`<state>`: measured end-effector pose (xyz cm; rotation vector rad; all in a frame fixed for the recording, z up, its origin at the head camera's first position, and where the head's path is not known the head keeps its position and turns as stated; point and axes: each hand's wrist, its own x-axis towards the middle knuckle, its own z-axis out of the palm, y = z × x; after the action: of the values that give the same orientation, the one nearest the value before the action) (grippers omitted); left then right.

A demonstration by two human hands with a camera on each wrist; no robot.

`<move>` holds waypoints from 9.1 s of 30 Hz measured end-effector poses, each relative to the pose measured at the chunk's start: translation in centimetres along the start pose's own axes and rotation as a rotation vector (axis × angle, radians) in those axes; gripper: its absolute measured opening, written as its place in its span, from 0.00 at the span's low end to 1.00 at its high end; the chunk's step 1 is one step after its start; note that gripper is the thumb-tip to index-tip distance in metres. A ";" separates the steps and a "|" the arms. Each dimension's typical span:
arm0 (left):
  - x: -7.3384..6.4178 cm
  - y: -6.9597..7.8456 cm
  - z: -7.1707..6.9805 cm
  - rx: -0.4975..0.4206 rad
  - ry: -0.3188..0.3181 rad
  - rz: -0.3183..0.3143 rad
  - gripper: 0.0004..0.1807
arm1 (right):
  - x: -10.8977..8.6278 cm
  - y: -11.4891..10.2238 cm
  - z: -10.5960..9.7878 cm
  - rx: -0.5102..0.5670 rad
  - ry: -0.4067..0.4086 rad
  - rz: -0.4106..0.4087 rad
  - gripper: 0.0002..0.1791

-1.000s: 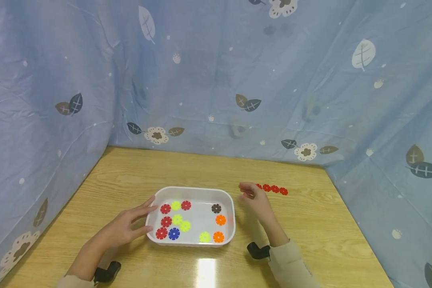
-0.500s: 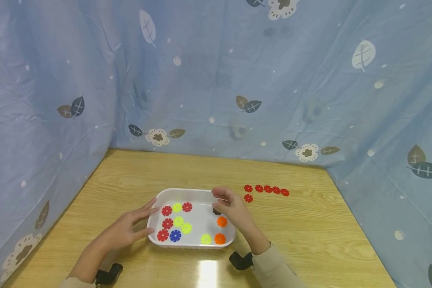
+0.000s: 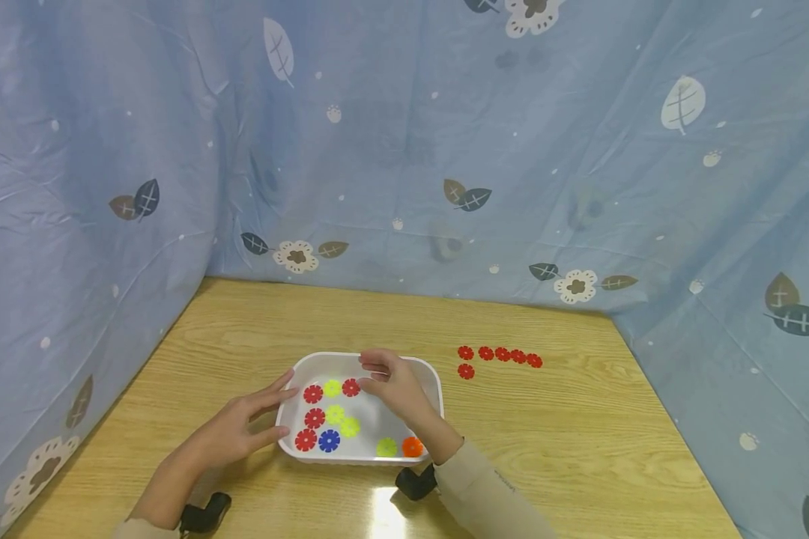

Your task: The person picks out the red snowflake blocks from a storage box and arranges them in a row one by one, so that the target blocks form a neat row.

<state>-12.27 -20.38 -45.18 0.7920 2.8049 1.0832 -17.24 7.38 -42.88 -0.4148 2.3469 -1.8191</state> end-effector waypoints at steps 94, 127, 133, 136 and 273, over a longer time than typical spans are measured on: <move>0.0 -0.4 -0.1 -0.038 -0.011 0.034 0.29 | 1.2 1.8 2.8 -0.319 -0.096 0.158 0.22; -0.1 -0.6 0.1 0.002 0.016 0.040 0.29 | -1.5 0.6 -3.1 -0.013 -0.001 0.106 0.20; -0.1 -0.6 0.2 0.002 0.009 0.006 0.30 | -2.0 1.0 -5.7 0.039 0.105 0.136 0.19; 0.0 -0.5 0.1 -0.002 0.005 -0.012 0.30 | -2.2 1.4 -7.2 0.026 0.179 0.144 0.18; 0.1 -0.4 -0.2 -0.011 0.006 0.021 0.30 | 0.4 -0.3 6.4 -0.572 -0.588 -0.025 0.21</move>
<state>-12.57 -20.71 -45.29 0.8195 2.7996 1.1052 -15.81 1.25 -44.25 -0.8989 2.3552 -0.8175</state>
